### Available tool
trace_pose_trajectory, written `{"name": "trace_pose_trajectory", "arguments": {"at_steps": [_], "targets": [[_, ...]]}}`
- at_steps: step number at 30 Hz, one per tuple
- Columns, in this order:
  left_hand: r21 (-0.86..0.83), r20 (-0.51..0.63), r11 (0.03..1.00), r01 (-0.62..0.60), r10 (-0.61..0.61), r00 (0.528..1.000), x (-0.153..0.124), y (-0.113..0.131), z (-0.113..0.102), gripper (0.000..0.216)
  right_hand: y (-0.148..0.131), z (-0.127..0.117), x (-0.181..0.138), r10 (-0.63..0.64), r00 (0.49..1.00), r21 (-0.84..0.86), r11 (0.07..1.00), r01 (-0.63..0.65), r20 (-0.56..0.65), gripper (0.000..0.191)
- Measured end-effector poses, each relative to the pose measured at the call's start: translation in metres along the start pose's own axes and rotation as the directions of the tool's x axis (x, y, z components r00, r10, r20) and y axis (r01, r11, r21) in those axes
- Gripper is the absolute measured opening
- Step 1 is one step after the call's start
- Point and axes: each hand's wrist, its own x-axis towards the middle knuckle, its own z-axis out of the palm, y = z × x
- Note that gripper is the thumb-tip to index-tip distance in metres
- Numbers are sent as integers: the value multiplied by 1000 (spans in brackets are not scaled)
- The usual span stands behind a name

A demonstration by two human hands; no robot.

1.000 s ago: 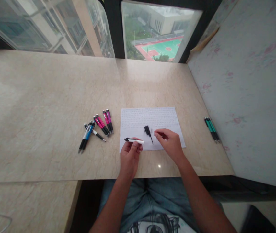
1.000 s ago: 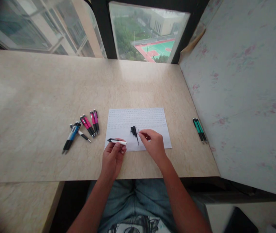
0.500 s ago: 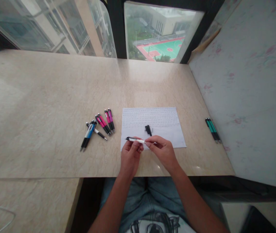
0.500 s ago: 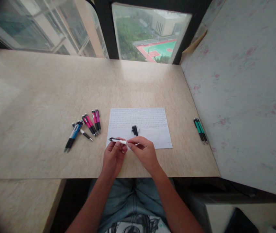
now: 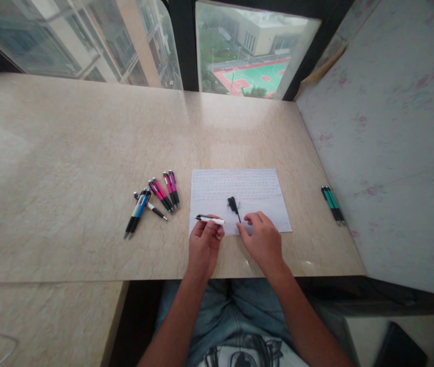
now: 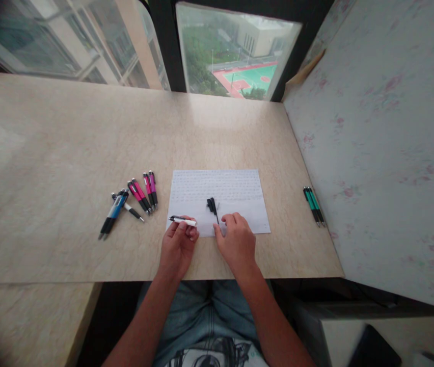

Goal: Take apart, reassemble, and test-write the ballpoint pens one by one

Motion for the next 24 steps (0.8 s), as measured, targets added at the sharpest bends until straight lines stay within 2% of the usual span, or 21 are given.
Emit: {"name": "trace_pose_trajectory", "arguments": {"at_steps": [5,8,11,13,15,19,22,24], "targets": [[6,-15,1000,-7,7,1000,-1,0,1,21,-10,2,1,62,996,-178,983,-50,60,9],[14,-20,1000,-6,6,1000,-1,-1,1,22,-11,2,6,72,996,-204,977,-58,60,12],[12,-21,1000,-1,2,1000,0,-1,0,22,-6,-2,9,80,996,-162,984,-74,32,13],[3,-19,1000,-2,2,1000,0,-1,-1,22,-1,-8,8,80,997,-53,995,-79,16,14],[-12,-14,1000,1,-1,1000,0,-1,-1,22,6,-16,4,71,997,133,988,-74,25,15],[-44,-9,999,4,-4,1000,1,0,-2,21,21,-30,-10,73,990,497,859,-122,118,16],[-54,-11,999,0,-1,1000,1,0,-2,20,29,-36,-21,56,988,641,755,-135,143,16],[-56,-13,998,-1,1,1000,1,0,-2,20,32,-40,-24,14,993,661,745,-87,115,15]]}}
